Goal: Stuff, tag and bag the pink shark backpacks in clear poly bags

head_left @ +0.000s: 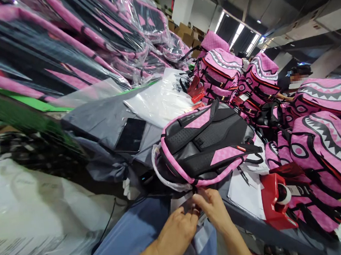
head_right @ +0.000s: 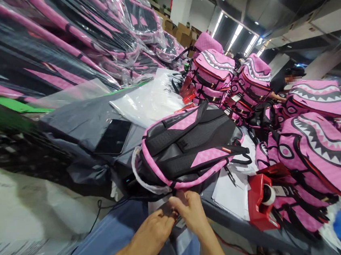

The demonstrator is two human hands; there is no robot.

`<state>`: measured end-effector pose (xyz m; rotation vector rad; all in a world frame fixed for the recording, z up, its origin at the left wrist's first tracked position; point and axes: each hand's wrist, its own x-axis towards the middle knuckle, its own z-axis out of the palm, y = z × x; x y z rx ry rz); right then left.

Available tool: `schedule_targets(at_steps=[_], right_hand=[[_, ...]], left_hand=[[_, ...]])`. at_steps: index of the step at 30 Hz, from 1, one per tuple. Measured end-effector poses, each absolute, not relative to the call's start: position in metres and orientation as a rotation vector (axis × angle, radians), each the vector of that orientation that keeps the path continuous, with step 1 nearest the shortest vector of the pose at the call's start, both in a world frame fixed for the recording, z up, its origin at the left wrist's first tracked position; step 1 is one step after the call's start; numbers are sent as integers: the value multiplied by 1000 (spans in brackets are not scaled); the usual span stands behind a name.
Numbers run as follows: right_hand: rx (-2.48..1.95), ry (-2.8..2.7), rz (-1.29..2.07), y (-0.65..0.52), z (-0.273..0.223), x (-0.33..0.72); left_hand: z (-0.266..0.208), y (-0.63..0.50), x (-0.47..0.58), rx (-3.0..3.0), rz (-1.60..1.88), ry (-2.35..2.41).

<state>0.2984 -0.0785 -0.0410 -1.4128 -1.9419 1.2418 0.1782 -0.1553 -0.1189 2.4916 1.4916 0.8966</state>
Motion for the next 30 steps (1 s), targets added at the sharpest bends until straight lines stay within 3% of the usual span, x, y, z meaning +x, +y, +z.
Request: schedule_targets(at_steps=[3, 7, 13, 20, 30], right_hand=[[-1486, -1956, 1086, -83, -44, 295], [-1493, -2000, 1027, -83, -45, 291], [-1510, -2029, 934, -84, -42, 289], [-1424, -2095, 904, -84, -44, 300], [-1130, -2428, 64, -82, -17, 316]], left_hand=[[-117, -166, 169, 2331, 1302, 1453], [-115, -167, 149, 1476, 1584, 1760], [-103, -143, 152, 816, 1378, 1363], [-101, -143, 159, 256, 1455, 1095], [-104, -98, 169, 83, 1372, 989]])
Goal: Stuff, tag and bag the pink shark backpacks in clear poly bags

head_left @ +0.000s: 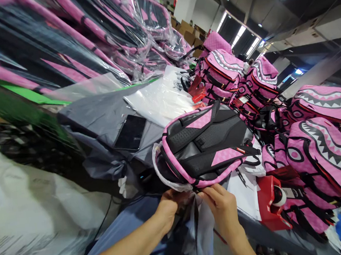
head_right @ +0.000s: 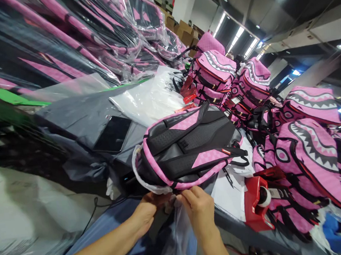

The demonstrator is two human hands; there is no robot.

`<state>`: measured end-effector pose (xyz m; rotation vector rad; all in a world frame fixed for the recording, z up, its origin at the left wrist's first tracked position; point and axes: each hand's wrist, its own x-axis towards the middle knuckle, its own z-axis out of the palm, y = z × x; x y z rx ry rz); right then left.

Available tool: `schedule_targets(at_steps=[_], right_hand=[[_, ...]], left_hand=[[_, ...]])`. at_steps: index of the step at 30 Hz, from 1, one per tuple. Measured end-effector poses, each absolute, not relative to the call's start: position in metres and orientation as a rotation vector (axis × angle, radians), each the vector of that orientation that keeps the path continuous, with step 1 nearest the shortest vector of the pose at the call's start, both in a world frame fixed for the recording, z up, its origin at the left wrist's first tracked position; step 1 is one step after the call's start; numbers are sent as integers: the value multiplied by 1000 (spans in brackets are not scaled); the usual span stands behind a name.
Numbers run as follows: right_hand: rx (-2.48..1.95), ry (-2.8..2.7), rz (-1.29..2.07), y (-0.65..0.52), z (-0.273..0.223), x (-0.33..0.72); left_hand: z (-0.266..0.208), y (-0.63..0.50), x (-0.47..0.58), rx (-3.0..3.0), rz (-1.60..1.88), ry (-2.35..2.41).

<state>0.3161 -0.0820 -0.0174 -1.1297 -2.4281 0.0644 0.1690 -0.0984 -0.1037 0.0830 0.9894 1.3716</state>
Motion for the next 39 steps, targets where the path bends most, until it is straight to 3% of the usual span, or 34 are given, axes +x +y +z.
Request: schedule_targets(at_steps=[8, 14, 22, 33, 39], right_hand=[[-1042, -2521, -471, -82, 24, 296], [-1005, -2428, -766, -96, 12, 256], [-1057, -2385, -617, -118, -33, 243], [-1032, -2308, -544, -120, -42, 259], [-995, -2108, -300, -121, -50, 264]], left_hand=[[-87, -106, 174, 22, 1434, 891], [-77, -116, 176, -94, 1536, 875], [-78, -126, 160, -128, 1504, 878], [-77, -127, 158, 90, 1491, 944], [-78, -112, 168, 98, 1537, 1031]])
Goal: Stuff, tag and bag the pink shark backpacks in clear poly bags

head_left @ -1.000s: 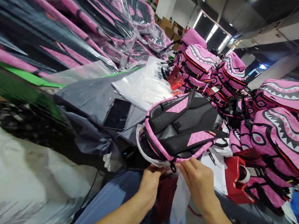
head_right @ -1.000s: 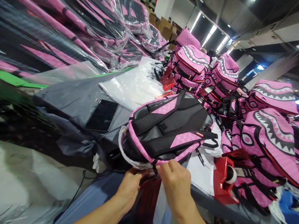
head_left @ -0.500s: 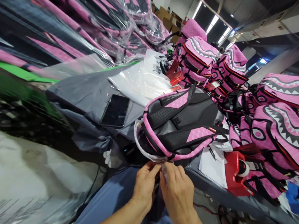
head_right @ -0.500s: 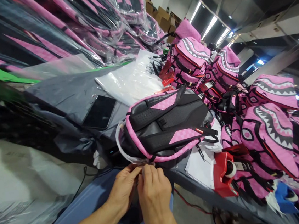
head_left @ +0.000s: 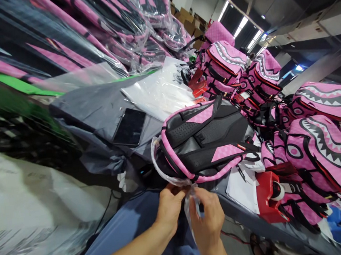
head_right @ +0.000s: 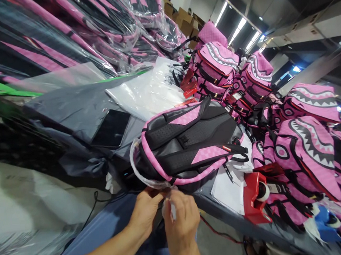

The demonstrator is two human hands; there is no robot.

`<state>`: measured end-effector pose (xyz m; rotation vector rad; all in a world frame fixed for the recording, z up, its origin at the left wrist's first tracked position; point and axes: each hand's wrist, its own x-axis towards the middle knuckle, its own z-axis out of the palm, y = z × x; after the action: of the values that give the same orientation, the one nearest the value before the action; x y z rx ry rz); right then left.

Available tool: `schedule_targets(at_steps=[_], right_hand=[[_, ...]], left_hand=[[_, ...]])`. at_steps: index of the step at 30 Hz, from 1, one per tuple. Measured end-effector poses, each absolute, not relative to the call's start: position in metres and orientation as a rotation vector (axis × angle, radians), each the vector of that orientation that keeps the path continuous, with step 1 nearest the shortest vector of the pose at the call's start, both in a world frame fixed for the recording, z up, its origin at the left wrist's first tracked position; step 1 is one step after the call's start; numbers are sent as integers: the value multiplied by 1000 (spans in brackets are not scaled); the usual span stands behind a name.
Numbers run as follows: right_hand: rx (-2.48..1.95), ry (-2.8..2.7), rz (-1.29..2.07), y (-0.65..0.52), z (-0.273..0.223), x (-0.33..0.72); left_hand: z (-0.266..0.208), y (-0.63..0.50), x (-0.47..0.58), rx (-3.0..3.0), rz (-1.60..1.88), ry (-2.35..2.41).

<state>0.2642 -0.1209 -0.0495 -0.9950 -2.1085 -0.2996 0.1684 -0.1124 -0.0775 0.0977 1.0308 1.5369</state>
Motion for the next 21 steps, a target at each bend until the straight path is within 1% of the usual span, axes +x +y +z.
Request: schedule_targets(at_steps=[4, 8, 12, 14, 17, 19, 21], right_hand=[[-1217, -1911, -361, -113, -65, 256], [-1170, -1977, -561, -106, -71, 255], [-1096, -2161, -693, -106, -59, 261], [-1064, -2275, -680, -107, -51, 263], [-1092, -2390, -519, -111, -44, 261], [-1125, -2361, -467, -112, -44, 260], [-1137, -2288, -503, -112, -48, 259]], left_hand=[[-78, -114, 168, 151, 1568, 1097], [-78, -125, 160, 237, 1534, 1197], [-71, -127, 152, 315, 1502, 1280], [-66, -123, 151, 341, 1490, 1295], [-56, -117, 150, 367, 1450, 1287], [-47, -119, 148, 383, 1417, 1274], [-39, -127, 146, 409, 1381, 1230]])
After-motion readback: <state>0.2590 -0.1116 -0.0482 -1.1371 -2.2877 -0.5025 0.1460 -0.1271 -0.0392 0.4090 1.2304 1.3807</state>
